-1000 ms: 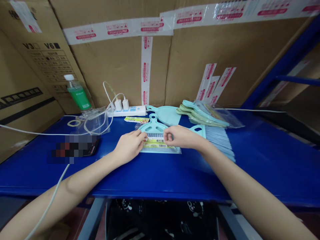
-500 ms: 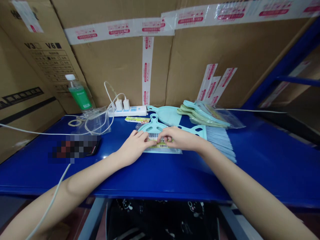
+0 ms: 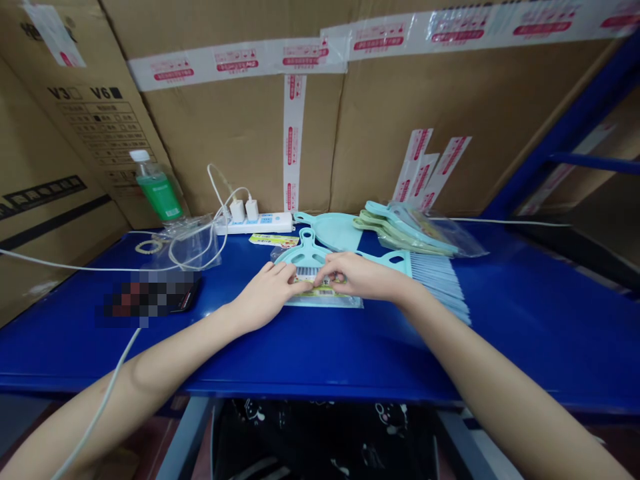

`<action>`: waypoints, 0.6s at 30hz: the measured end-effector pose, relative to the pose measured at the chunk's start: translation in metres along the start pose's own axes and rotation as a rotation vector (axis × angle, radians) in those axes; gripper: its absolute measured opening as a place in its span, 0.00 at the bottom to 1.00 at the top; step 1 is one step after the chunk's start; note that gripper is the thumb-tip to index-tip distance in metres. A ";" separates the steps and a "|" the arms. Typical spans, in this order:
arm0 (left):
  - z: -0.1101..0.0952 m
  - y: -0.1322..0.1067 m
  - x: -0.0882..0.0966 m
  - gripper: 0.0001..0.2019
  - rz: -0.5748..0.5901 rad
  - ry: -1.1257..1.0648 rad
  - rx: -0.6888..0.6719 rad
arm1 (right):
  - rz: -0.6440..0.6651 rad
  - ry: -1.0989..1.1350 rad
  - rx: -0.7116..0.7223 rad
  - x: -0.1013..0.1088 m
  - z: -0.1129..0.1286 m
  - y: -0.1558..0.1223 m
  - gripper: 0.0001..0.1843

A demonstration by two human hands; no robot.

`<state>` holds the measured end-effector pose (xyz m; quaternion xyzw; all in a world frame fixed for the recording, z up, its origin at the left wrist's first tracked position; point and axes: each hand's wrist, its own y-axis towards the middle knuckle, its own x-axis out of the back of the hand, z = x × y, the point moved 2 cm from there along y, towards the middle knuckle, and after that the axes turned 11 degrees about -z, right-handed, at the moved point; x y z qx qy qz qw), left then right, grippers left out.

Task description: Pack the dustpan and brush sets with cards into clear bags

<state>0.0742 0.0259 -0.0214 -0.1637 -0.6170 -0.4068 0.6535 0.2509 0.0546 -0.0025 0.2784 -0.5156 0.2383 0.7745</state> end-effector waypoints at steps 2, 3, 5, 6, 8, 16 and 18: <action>0.000 0.000 0.000 0.22 -0.004 -0.004 0.003 | 0.015 -0.009 -0.011 0.000 0.000 0.000 0.21; 0.000 0.001 0.000 0.22 -0.014 -0.010 0.004 | 0.021 -0.008 -0.014 0.001 0.000 0.000 0.21; 0.000 0.000 0.000 0.22 -0.033 -0.020 0.004 | 0.029 -0.001 -0.019 0.001 -0.001 0.000 0.20; 0.000 0.000 0.000 0.21 -0.036 -0.018 0.005 | 0.030 0.004 -0.019 0.001 -0.001 0.000 0.19; 0.000 0.000 -0.001 0.21 -0.031 -0.013 0.005 | 0.023 0.003 -0.015 0.002 -0.001 -0.001 0.19; 0.000 0.000 0.000 0.23 -0.022 0.002 -0.010 | 0.056 -0.005 -0.005 0.005 -0.002 -0.002 0.23; 0.000 0.000 0.000 0.23 -0.032 0.018 -0.015 | 0.069 0.004 -0.027 0.006 -0.002 -0.003 0.23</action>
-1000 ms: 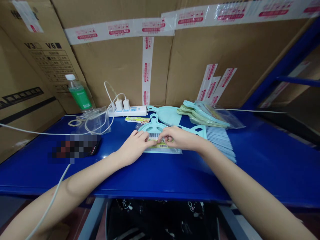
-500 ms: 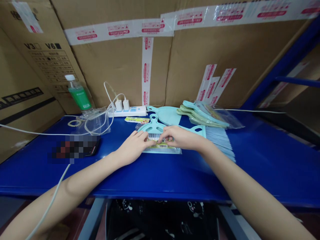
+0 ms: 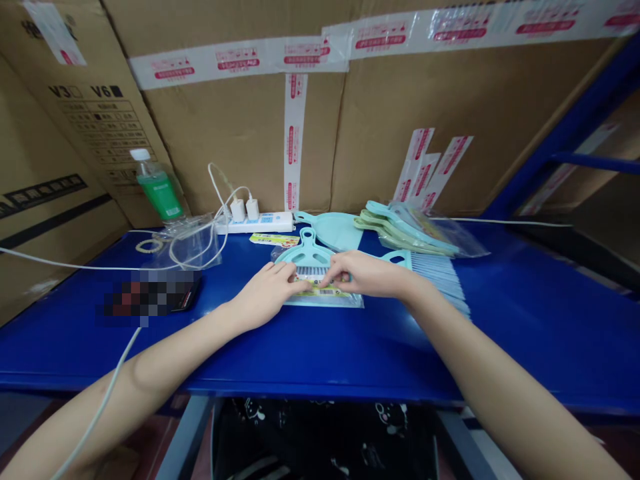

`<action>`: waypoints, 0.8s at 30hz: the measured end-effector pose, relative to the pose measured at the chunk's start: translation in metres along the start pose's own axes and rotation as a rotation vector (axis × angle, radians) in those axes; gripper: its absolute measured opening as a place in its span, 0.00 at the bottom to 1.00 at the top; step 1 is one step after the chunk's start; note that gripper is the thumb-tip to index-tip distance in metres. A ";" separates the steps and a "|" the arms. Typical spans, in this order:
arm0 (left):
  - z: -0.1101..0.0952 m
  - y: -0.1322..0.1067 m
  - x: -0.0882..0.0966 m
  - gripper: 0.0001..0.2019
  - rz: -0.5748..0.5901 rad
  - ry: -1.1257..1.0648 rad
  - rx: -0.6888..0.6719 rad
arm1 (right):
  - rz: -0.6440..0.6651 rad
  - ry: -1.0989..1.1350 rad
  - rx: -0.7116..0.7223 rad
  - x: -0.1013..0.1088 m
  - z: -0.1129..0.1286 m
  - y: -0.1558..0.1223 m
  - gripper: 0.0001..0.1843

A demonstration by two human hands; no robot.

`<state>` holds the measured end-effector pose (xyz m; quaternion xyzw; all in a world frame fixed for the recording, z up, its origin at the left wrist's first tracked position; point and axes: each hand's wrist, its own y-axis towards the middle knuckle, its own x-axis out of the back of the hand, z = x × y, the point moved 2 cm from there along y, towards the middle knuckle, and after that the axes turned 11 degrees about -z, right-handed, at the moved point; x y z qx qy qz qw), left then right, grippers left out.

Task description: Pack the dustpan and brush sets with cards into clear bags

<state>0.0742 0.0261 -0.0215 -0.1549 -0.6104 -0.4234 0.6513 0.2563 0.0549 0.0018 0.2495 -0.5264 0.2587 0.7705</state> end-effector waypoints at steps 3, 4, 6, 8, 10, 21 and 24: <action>0.000 0.000 0.000 0.24 -0.012 0.006 -0.005 | 0.007 -0.001 -0.013 0.002 0.000 -0.001 0.23; 0.000 -0.001 0.000 0.24 -0.015 0.006 -0.009 | 0.012 -0.004 -0.010 0.002 0.001 -0.001 0.23; 0.000 -0.001 0.001 0.24 -0.014 0.005 -0.017 | 0.026 -0.008 0.007 0.002 0.003 -0.001 0.23; 0.001 -0.001 0.001 0.24 -0.003 0.006 -0.020 | 0.043 -0.011 0.022 0.002 0.004 -0.001 0.24; 0.001 -0.001 0.001 0.24 0.008 0.010 -0.019 | 0.053 -0.012 0.021 0.002 0.004 -0.001 0.25; 0.001 0.000 0.003 0.21 -0.032 0.018 -0.009 | 0.080 -0.021 -0.073 0.004 -0.004 -0.002 0.24; 0.003 -0.001 0.004 0.20 -0.044 0.006 0.004 | 0.088 -0.034 -0.100 0.007 -0.004 -0.004 0.22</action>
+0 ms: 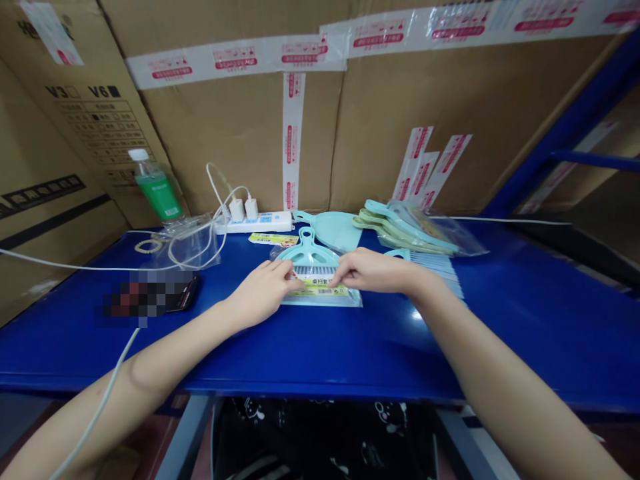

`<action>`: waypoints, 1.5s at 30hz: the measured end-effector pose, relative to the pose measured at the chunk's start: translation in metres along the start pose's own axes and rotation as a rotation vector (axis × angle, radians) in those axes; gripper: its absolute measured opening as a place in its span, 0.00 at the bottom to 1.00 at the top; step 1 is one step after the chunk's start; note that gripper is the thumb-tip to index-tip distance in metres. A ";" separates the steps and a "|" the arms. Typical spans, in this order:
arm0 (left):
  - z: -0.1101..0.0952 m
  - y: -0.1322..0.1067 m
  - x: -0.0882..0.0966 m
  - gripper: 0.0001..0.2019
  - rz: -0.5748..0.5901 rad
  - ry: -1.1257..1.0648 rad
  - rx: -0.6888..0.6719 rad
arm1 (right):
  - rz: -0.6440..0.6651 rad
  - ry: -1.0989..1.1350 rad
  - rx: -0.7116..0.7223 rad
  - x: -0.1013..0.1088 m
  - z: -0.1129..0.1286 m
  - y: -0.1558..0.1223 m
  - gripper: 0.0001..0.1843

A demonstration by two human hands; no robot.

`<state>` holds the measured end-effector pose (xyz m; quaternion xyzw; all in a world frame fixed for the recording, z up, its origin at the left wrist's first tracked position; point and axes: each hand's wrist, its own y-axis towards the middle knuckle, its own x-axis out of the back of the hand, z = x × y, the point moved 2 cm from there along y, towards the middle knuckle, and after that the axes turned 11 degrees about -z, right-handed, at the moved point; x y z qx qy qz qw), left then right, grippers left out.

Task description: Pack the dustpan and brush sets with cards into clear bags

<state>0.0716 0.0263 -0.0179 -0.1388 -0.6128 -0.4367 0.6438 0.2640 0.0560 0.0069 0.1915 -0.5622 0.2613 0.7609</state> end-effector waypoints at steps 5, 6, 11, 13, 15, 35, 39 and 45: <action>0.002 0.000 0.000 0.20 0.012 -0.014 -0.003 | 0.027 -0.034 -0.034 0.005 0.001 -0.003 0.23; 0.002 0.000 0.000 0.20 0.015 -0.009 -0.005 | 0.032 -0.037 -0.040 0.006 0.002 -0.004 0.23; 0.006 -0.001 0.003 0.17 0.018 0.038 0.017 | 0.038 -0.047 -0.085 0.010 0.003 -0.006 0.23; 0.008 -0.002 0.005 0.16 0.017 0.049 0.031 | 0.030 -0.038 -0.092 0.011 0.004 -0.007 0.23; 0.010 -0.003 0.006 0.16 0.015 0.049 0.034 | 0.030 -0.030 -0.086 0.010 0.004 -0.008 0.22; 0.014 -0.007 0.011 0.11 -0.014 0.037 0.020 | 0.004 -0.070 -0.059 0.008 0.003 -0.008 0.15; 0.017 -0.007 0.012 0.12 -0.026 0.040 0.023 | 0.002 -0.088 -0.090 0.011 0.003 -0.009 0.12; 0.017 -0.007 0.013 0.11 -0.010 0.051 0.046 | 0.025 -0.118 -0.156 0.012 0.001 -0.011 0.11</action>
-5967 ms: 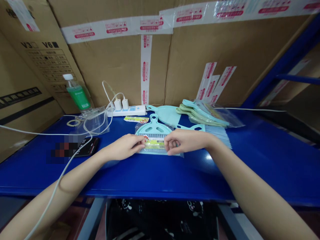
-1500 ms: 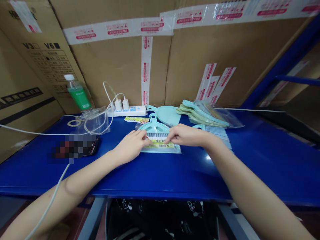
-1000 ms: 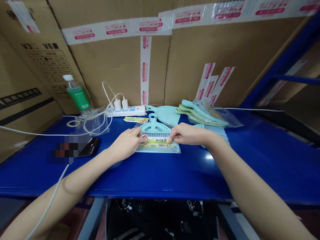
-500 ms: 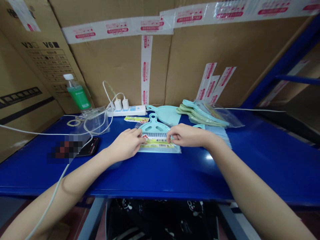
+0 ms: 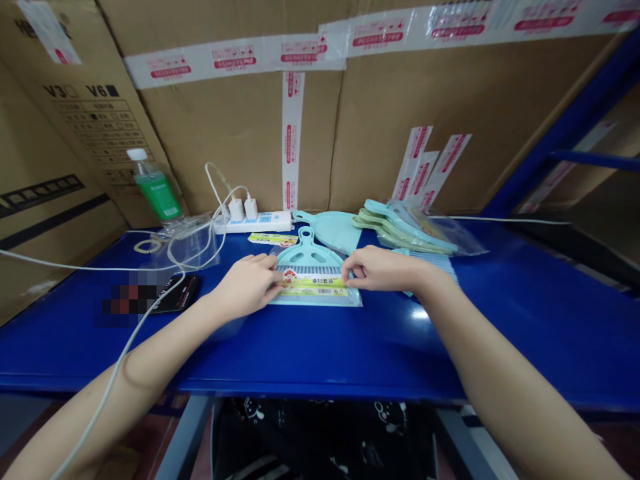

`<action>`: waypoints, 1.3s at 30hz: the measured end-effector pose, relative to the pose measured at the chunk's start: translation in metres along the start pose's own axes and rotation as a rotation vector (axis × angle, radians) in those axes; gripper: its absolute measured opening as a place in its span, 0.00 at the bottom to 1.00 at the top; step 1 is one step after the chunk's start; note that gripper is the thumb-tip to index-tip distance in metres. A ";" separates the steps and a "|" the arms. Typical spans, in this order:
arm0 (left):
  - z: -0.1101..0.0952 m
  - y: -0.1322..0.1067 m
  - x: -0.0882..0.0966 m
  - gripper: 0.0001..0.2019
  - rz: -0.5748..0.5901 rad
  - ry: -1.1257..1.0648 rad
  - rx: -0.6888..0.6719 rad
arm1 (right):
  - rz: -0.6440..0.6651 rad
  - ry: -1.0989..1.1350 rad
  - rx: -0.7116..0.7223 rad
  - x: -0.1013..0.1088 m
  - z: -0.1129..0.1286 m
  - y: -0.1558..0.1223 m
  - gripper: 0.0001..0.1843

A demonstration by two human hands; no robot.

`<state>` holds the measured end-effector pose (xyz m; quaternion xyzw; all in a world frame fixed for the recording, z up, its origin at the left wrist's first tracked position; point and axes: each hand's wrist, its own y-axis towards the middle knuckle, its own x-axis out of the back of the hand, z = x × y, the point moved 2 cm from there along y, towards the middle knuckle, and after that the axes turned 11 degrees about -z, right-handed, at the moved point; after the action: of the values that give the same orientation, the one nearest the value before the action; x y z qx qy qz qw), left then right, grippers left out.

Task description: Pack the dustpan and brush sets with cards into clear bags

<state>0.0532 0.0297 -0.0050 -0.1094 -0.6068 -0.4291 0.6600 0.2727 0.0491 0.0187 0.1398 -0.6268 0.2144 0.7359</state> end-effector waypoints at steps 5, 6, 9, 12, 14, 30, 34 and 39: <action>0.000 0.000 -0.001 0.12 -0.027 0.020 0.019 | 0.010 -0.003 -0.048 0.001 0.000 -0.001 0.09; 0.000 0.000 -0.001 0.13 -0.033 0.025 0.024 | 0.013 -0.007 -0.057 0.000 0.000 -0.002 0.10; 0.001 0.000 -0.002 0.13 -0.047 0.052 0.049 | 0.018 -0.026 -0.088 -0.003 0.001 0.000 0.10; 0.002 0.000 -0.004 0.14 -0.023 0.084 0.073 | 0.009 -0.046 -0.099 -0.007 0.002 0.004 0.10; 0.002 0.000 -0.006 0.13 0.004 0.098 0.086 | 0.002 -0.063 -0.089 -0.010 0.002 0.006 0.09; -0.015 0.005 -0.011 0.20 0.047 0.050 -0.195 | 0.016 -0.095 -0.064 -0.015 0.001 0.007 0.10; -0.017 0.008 -0.009 0.20 0.098 0.058 -0.204 | 0.023 -0.128 -0.054 -0.015 0.003 0.007 0.11; -0.018 0.010 -0.009 0.20 0.084 0.061 -0.210 | 0.010 -0.195 -0.075 -0.014 0.010 0.003 0.11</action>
<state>0.0734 0.0277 -0.0134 -0.1903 -0.5330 -0.4656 0.6804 0.2609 0.0454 0.0069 0.1295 -0.7036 0.1799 0.6752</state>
